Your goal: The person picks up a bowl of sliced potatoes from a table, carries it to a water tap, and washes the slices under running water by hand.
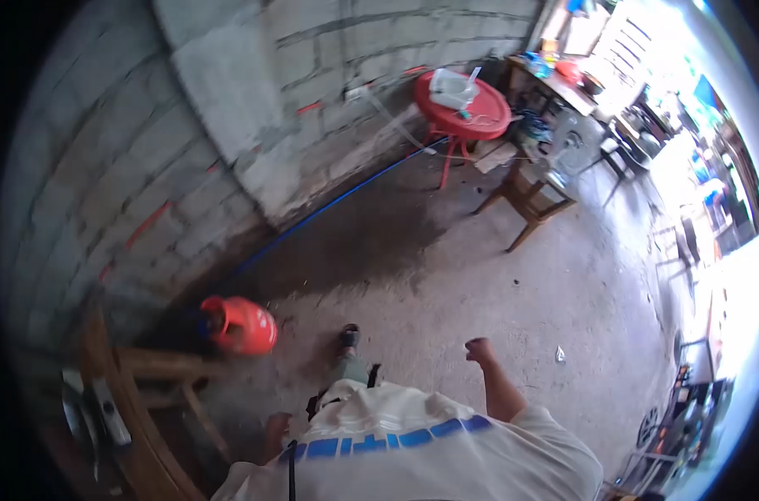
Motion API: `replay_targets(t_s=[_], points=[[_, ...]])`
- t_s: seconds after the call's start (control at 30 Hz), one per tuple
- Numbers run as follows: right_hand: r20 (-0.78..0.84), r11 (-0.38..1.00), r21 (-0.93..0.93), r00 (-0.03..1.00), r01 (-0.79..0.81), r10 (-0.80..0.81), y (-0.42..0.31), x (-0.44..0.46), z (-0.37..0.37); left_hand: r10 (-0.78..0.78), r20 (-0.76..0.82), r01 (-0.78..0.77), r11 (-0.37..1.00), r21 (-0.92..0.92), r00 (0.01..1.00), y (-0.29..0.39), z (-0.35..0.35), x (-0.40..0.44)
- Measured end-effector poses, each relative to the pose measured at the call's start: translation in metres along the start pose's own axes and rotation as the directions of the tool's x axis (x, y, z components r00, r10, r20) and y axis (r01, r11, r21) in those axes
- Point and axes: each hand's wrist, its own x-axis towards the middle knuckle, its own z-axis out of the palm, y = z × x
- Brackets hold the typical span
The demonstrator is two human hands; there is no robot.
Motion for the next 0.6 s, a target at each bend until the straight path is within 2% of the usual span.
replay_targets(t_s=[0.03, 0.1, 0.13, 0.17, 0.23, 0.3, 0.37, 0.4, 0.43, 0.47, 0.53, 0.6], points=[[0.012, 0.879, -0.381, 0.952, 0.288, -0.307, 0.053, 0.016, -0.005, 0.015, 0.035, -0.017, 0.998, 0.058, 0.999, 0.019, -0.012, 0.029], [0.024, 0.949, -0.303, 0.996, 0.086, -0.083, 0.127, 0.031, 0.001, -0.284, 0.055, 0.286, 0.958, -0.022, 0.957, 0.094, -0.037, 0.089], [0.082, 0.858, -0.499, 0.992, 0.127, -0.099, 0.132, 0.016, -0.014, -0.362, 0.054, 0.364, 0.93, -0.048, 0.931, 0.126, -0.042, 0.126], [0.152, 0.728, -0.666, 0.985, 0.166, -0.086, 0.137, -0.003, -0.023, -0.404, 0.055, 0.407, 0.912, -0.059, 0.913, 0.157, -0.046, 0.165], [0.195, 0.734, -0.679, 0.968, 0.015, 0.16, 0.214, -0.019, 0.011, -0.436, 0.068, 0.44, 0.897, -0.051, 0.897, 0.22, -0.046, 0.241], [0.225, 0.722, -0.691, 0.937, -0.04, 0.267, 0.206, -0.078, -0.009, -0.444, 0.092, 0.45, 0.89, -0.069, 0.891, 0.299, -0.027, 0.313], [0.295, 0.803, -0.563, 0.861, -0.194, 0.415, 0.229, -0.098, 0.001, -0.42, 0.09, 0.425, 0.904, -0.042, 0.903, 0.396, 0.005, 0.383], [0.189, 0.837, -0.333, 0.839, -0.435, 0.511, 0.226, -0.116, -0.003, -0.375, 0.059, 0.353, 0.907, 0.229, 0.925, 0.424, 0.034, 0.445], [0.15, 0.82, -0.159, 0.807, -0.55, 0.571, 0.226, -0.123, -0.017, -0.165, 0.131, 0.105, 0.922, 0.372, 0.978, 0.46, 0.068, 0.51], [0.138, 0.79, -0.063, 0.778, -0.61, 0.612, 0.227, -0.126, -0.027, 0.039, 0.223, -0.145, 0.864, 0.483, 0.974, 0.497, 0.092, 0.549], [0.12, 0.739, 0.054, 0.739, -0.671, 0.663, 0.242, -0.125, -0.046, 0.039, 0.214, -0.117, 0.923, 0.366, 0.976, 0.641, 0.155, 0.58], [0.108, 0.693, 0.157, 0.709, -0.704, 0.697, 0.268, -0.108, -0.065, 0.122, 0.161, -0.171, 0.928, 0.332, 0.979, 0.774, 0.225, 0.592]])
